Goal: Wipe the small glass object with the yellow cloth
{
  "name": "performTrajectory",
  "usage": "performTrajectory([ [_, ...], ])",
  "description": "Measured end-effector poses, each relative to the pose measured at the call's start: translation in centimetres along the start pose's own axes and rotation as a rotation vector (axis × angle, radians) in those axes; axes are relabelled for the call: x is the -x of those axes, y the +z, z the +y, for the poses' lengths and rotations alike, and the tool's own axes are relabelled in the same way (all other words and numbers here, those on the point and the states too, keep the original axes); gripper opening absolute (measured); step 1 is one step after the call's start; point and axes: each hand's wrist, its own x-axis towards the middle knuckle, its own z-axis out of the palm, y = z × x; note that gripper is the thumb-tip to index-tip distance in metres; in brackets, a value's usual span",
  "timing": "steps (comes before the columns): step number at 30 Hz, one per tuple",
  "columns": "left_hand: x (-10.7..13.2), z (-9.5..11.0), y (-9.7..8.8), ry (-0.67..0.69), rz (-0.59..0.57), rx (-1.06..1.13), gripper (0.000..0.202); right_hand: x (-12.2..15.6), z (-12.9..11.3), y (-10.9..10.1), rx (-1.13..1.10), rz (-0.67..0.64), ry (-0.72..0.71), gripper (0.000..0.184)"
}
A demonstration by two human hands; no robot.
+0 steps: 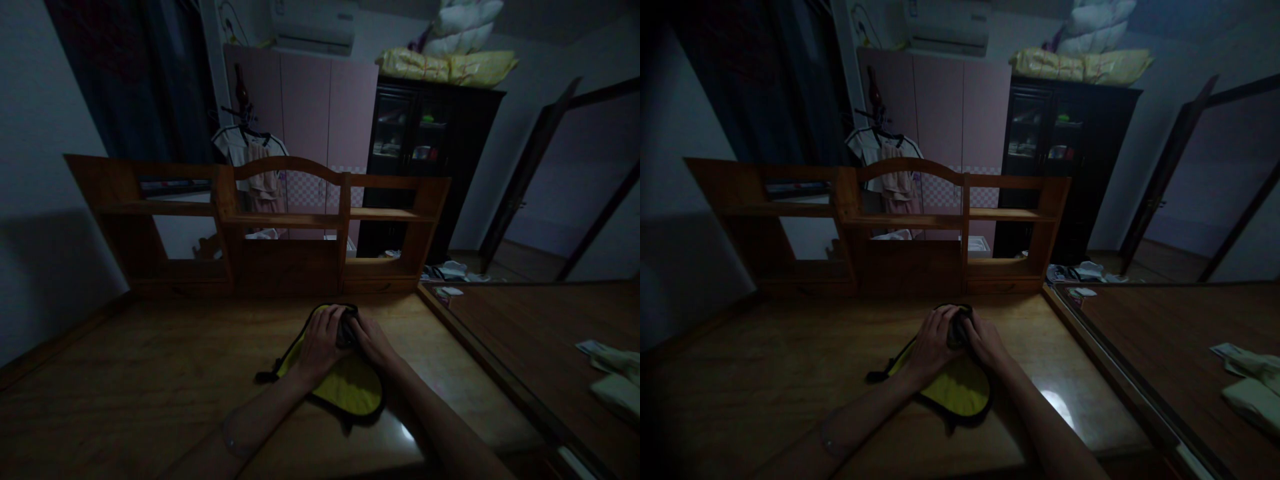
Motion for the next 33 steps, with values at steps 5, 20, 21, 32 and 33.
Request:
performTrajectory([
  [5, 0.0, 0.2, -0.2, -0.002, -0.005, 0.014, 0.071, 0.1, -0.1, -0.1, 0.027, 0.005, 0.018, 0.037],
  [20, 0.0, 0.1, 0.1, 0.008, -0.035, 0.009, 0.07, -0.1, 0.9, 0.4, 0.009, 0.03, -0.111, 0.025],
  [21, 0.1, 0.1, 0.1, 0.009, -0.033, 0.007, 0.07, -0.1, 0.9, 0.4, 0.016, 0.026, -0.114, 0.026],
  [32, 0.1, 0.2, 0.0, 0.033, -0.017, 0.037, 0.068, 0.0, 0.6, 0.1, 0.076, 0.015, -0.1, 0.046],
  [33, 0.1, 0.2, 0.0, 0.034, -0.02, 0.035, 0.068, 0.0, 0.5, 0.1, 0.073, 0.018, -0.093, 0.047],
])
